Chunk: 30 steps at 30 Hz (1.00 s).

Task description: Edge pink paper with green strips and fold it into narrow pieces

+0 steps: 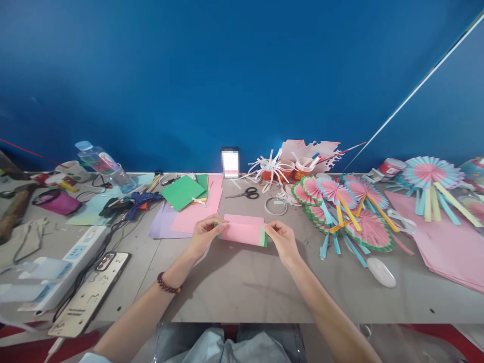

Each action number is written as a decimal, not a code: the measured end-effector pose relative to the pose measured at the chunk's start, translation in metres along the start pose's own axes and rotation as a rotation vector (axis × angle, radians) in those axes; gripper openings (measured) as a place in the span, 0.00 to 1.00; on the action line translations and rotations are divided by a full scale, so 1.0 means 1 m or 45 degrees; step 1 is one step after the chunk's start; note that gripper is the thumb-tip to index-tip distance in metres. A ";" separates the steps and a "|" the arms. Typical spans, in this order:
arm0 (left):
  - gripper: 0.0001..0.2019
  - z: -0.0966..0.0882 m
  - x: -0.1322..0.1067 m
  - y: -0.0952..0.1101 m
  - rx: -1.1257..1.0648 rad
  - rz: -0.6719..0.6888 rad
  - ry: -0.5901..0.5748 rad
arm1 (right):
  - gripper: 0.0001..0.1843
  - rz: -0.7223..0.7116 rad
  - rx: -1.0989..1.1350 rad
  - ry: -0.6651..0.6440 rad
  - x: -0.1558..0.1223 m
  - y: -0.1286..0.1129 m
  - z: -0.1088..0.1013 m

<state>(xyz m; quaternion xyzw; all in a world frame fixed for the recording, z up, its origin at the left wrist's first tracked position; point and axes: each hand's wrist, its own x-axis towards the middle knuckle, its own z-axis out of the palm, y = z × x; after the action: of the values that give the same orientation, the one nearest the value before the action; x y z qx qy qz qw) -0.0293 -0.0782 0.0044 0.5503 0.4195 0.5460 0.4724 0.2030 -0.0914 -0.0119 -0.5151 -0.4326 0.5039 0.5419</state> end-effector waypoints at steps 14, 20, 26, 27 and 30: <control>0.14 0.003 -0.002 -0.004 -0.182 -0.296 0.081 | 0.21 0.087 0.021 -0.015 -0.003 -0.005 0.006; 0.18 0.001 -0.003 -0.009 -0.290 -0.477 0.014 | 0.21 0.085 0.029 0.043 -0.003 -0.003 0.007; 0.19 0.004 -0.004 -0.007 -0.151 -0.304 0.144 | 0.21 0.066 0.008 0.049 -0.005 -0.006 0.009; 0.20 0.005 -0.004 -0.007 -0.131 -0.271 0.177 | 0.21 0.069 0.006 0.042 -0.005 -0.006 0.010; 0.20 0.005 -0.005 -0.006 -0.145 -0.299 0.217 | 0.21 0.077 0.008 0.038 -0.005 -0.003 0.009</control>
<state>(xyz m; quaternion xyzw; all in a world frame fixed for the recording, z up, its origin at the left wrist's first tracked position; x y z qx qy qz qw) -0.0241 -0.0823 -0.0027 0.4214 0.4880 0.5545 0.5262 0.1935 -0.0946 -0.0074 -0.5336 -0.4072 0.5137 0.5344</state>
